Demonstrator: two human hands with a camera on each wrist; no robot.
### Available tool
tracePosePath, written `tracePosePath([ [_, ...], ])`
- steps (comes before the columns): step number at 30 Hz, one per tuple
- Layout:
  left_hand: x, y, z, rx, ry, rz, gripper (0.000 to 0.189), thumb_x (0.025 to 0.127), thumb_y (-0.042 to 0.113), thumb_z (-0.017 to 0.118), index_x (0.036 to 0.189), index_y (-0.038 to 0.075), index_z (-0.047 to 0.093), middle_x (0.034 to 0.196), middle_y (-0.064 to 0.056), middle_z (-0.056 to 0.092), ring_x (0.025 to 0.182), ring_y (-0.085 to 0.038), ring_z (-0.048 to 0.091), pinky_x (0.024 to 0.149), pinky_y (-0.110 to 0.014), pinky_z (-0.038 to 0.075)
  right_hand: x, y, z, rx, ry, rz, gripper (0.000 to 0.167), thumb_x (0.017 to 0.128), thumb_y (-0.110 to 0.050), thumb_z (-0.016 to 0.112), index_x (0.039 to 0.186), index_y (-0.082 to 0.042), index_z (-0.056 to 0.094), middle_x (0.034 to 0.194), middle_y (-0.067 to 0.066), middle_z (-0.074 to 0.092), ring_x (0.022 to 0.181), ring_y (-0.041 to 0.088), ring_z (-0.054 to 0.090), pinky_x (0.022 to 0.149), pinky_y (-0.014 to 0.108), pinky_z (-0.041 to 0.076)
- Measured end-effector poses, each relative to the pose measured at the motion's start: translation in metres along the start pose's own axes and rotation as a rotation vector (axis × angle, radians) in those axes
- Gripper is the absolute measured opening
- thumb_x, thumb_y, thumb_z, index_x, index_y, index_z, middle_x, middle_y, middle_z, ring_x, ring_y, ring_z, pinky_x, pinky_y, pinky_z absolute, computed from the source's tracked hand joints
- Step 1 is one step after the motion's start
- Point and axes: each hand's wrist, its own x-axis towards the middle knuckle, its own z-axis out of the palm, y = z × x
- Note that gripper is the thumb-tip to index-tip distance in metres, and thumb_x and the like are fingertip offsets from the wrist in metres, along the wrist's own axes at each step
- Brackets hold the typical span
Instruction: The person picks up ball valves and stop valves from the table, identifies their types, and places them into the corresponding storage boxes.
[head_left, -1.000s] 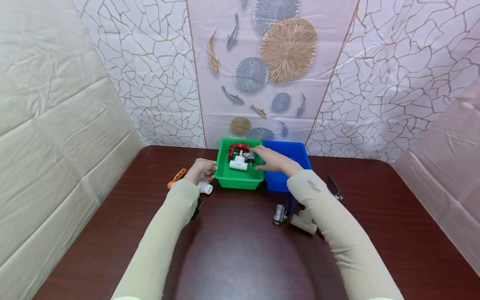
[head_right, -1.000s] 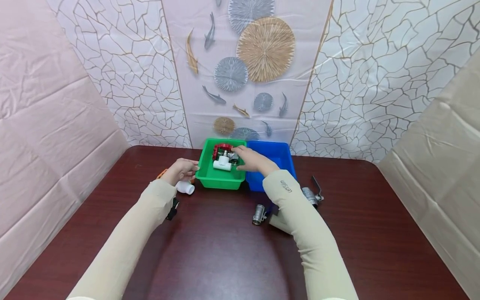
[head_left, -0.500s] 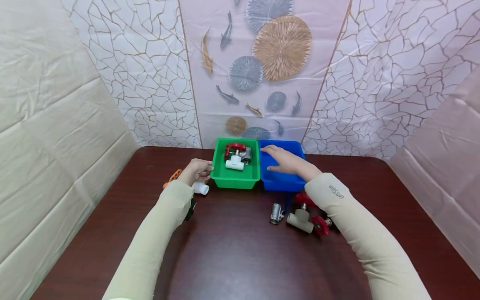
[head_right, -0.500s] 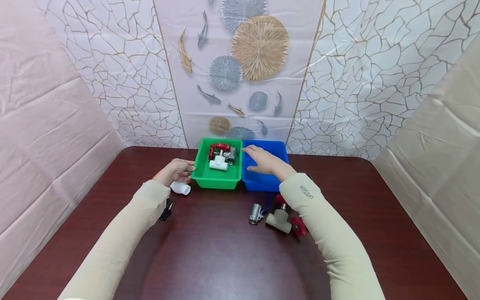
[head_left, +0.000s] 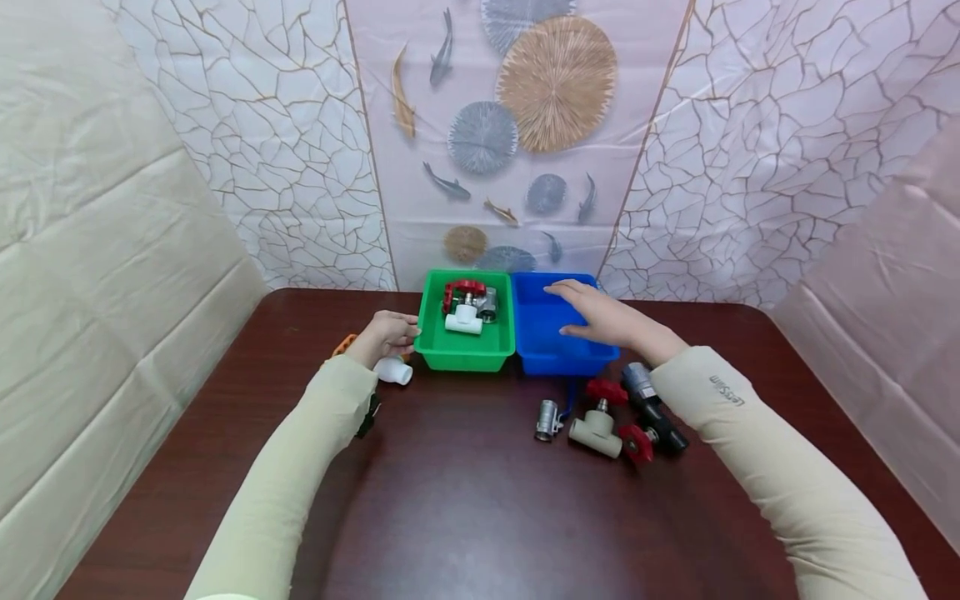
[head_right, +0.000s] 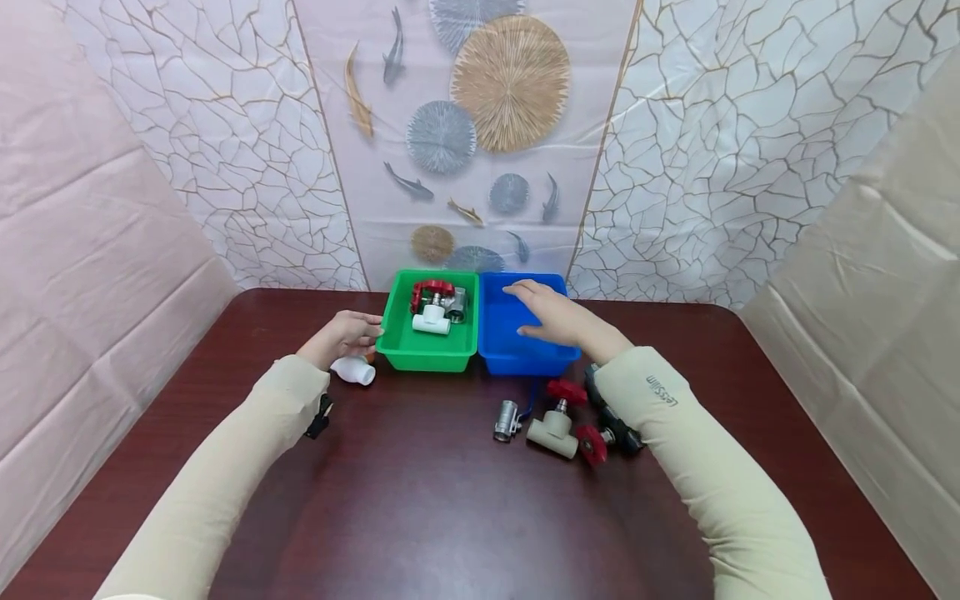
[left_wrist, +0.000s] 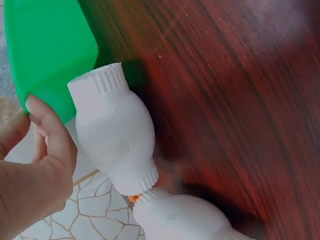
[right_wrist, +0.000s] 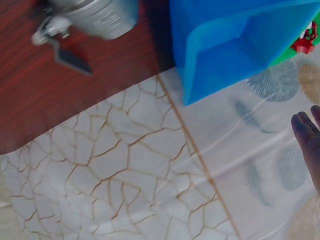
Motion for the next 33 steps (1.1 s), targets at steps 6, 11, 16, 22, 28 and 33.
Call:
tracePosePath([
  [6,-0.004,0.0,-0.001,0.012,0.02,0.064,0.042,0.094,0.004,0.052,0.136,0.003,0.048,0.115,-0.011,0.055,0.081,-0.013,0.055,0.072,-0.023,0.051,-0.02,0.008,-0.009,-0.016,0.01,0.041,0.064,0.089,-0.012,0.064,0.142,0.004,0.033,0.145,0.027,0.033,0.132,0.043,0.034,0.106,0.056,0.033],
  [11,-0.01,-0.003,0.002,0.038,0.037,0.107,0.041,0.094,0.003,0.052,0.135,-0.001,0.048,0.125,-0.019,0.055,0.093,-0.021,0.059,0.09,-0.036,0.051,-0.036,0.013,-0.012,-0.03,0.034,0.057,0.063,0.088,-0.01,0.065,0.142,0.005,0.034,0.145,0.028,0.033,0.134,0.045,0.031,0.106,0.057,0.032],
  [16,-0.013,-0.005,0.005,0.06,0.056,0.134,0.04,0.094,0.002,0.051,0.134,-0.004,0.048,0.131,-0.025,0.052,0.112,-0.033,0.058,0.097,-0.043,0.048,-0.054,0.016,-0.013,-0.019,0.077,0.066,0.061,0.089,-0.009,0.064,0.141,0.005,0.035,0.143,0.028,0.036,0.131,0.045,0.035,0.105,0.058,0.033],
  [22,-0.016,-0.011,0.007,0.102,0.056,0.216,0.041,0.096,0.005,0.048,0.135,-0.005,0.046,0.132,-0.026,0.051,0.117,-0.037,0.055,0.096,-0.043,0.048,-0.078,0.027,-0.009,-0.013,0.099,0.103,0.059,0.088,-0.008,0.064,0.139,0.005,0.036,0.139,0.028,0.04,0.13,0.045,0.036,0.103,0.06,0.033],
  [28,-0.013,-0.02,0.015,0.226,0.182,0.366,0.041,0.097,0.014,0.049,0.135,-0.003,0.047,0.122,-0.024,0.058,0.102,-0.036,0.061,0.085,-0.039,0.053,-0.098,0.04,-0.008,-0.011,0.138,0.111,0.06,0.087,-0.008,0.065,0.139,0.005,0.037,0.137,0.028,0.041,0.127,0.045,0.039,0.102,0.06,0.034],
  [33,-0.017,-0.023,0.029,0.322,0.355,0.522,0.043,0.095,0.015,0.054,0.133,-0.002,0.049,0.113,-0.023,0.058,0.103,-0.034,0.053,0.087,-0.043,0.045,-0.112,0.046,-0.007,-0.016,0.154,0.12,0.06,0.085,-0.006,0.067,0.137,0.006,0.039,0.135,0.027,0.043,0.124,0.044,0.041,0.1,0.06,0.035],
])
